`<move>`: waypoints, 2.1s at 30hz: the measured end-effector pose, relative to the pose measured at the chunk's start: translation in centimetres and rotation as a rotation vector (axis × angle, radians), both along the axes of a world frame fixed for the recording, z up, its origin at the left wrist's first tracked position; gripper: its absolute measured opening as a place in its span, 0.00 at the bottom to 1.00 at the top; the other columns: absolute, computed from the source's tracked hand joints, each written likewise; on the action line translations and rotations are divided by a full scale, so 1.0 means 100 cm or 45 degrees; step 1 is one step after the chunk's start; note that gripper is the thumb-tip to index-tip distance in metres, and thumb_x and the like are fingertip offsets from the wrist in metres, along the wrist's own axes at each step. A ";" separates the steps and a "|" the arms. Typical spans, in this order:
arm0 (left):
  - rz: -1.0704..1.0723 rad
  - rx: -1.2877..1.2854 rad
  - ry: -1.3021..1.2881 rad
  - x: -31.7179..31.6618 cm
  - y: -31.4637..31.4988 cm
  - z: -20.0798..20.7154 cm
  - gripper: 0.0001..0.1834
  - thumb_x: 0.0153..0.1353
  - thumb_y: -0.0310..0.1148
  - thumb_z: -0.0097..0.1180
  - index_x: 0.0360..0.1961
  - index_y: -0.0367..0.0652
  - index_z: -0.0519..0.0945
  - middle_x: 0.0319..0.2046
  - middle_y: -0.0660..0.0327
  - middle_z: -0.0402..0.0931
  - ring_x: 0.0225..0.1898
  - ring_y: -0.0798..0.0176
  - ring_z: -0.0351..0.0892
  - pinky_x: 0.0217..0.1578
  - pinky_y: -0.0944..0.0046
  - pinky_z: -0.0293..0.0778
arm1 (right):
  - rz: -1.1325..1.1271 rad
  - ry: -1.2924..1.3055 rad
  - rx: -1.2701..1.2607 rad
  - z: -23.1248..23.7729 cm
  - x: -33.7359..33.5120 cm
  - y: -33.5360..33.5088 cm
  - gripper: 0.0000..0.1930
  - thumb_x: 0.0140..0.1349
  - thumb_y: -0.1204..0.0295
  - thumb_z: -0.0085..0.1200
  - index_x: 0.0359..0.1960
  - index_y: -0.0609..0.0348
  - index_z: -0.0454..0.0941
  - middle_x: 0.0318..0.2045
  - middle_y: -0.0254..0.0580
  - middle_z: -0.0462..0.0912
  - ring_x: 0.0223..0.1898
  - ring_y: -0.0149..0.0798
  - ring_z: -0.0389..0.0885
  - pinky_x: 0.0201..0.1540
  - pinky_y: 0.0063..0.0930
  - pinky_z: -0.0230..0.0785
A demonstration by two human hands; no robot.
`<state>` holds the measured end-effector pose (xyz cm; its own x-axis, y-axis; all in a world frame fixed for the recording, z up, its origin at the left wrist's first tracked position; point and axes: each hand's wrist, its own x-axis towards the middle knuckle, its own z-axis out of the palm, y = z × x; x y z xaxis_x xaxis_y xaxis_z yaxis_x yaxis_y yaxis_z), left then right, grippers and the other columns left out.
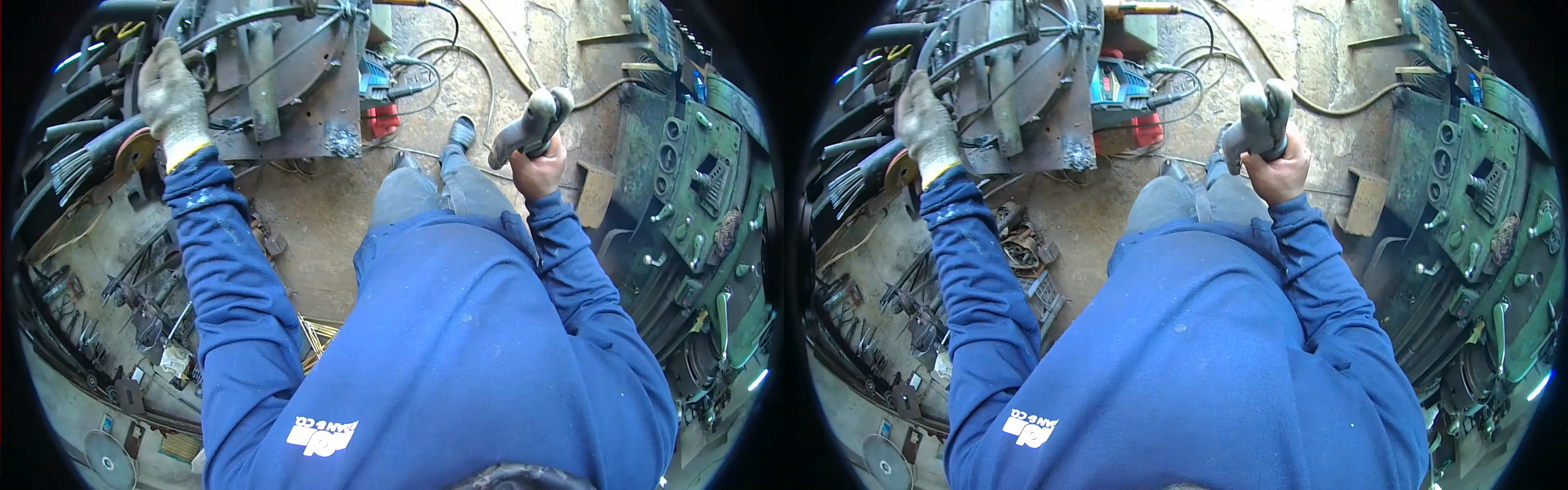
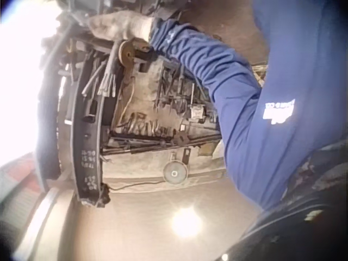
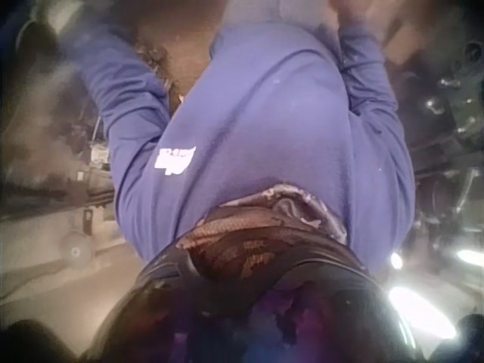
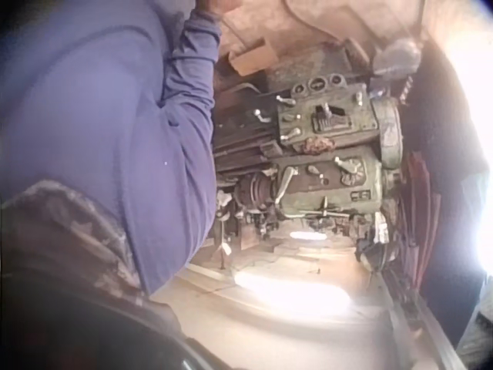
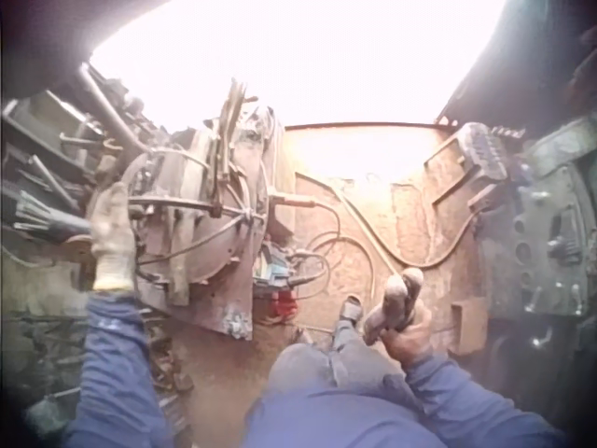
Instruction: The person welds metal rods together and uses a locking plier and a wrench to adjust a metal assembly on a fabrication table.
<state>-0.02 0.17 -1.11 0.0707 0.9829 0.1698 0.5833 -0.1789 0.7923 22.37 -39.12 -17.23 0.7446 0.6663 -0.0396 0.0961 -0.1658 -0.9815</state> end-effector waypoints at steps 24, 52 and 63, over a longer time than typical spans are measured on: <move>-0.259 -0.246 -0.074 -0.004 0.007 0.009 0.25 0.67 0.53 0.55 0.44 0.38 0.77 0.26 0.63 0.78 0.22 0.68 0.75 0.24 0.66 0.70 | -0.408 -0.070 0.049 0.031 -0.164 0.037 0.18 0.43 0.72 0.70 0.38 0.60 0.80 0.32 0.35 0.83 0.34 0.28 0.80 0.39 0.28 0.75; -0.136 -0.243 -0.130 -0.004 -0.007 0.010 0.21 0.68 0.51 0.54 0.43 0.41 0.79 0.29 0.63 0.78 0.20 0.72 0.72 0.20 0.72 0.68 | -0.238 -0.150 0.158 -0.008 -0.151 0.076 0.15 0.44 0.72 0.70 0.36 0.61 0.84 0.27 0.40 0.85 0.29 0.29 0.83 0.33 0.26 0.76; -0.154 -0.204 -0.123 -0.006 -0.002 0.007 0.20 0.69 0.50 0.53 0.41 0.41 0.78 0.28 0.63 0.77 0.20 0.73 0.71 0.20 0.72 0.69 | -0.239 -0.185 0.180 -0.007 -0.146 0.081 0.15 0.44 0.73 0.69 0.36 0.60 0.84 0.29 0.42 0.85 0.30 0.33 0.85 0.35 0.27 0.77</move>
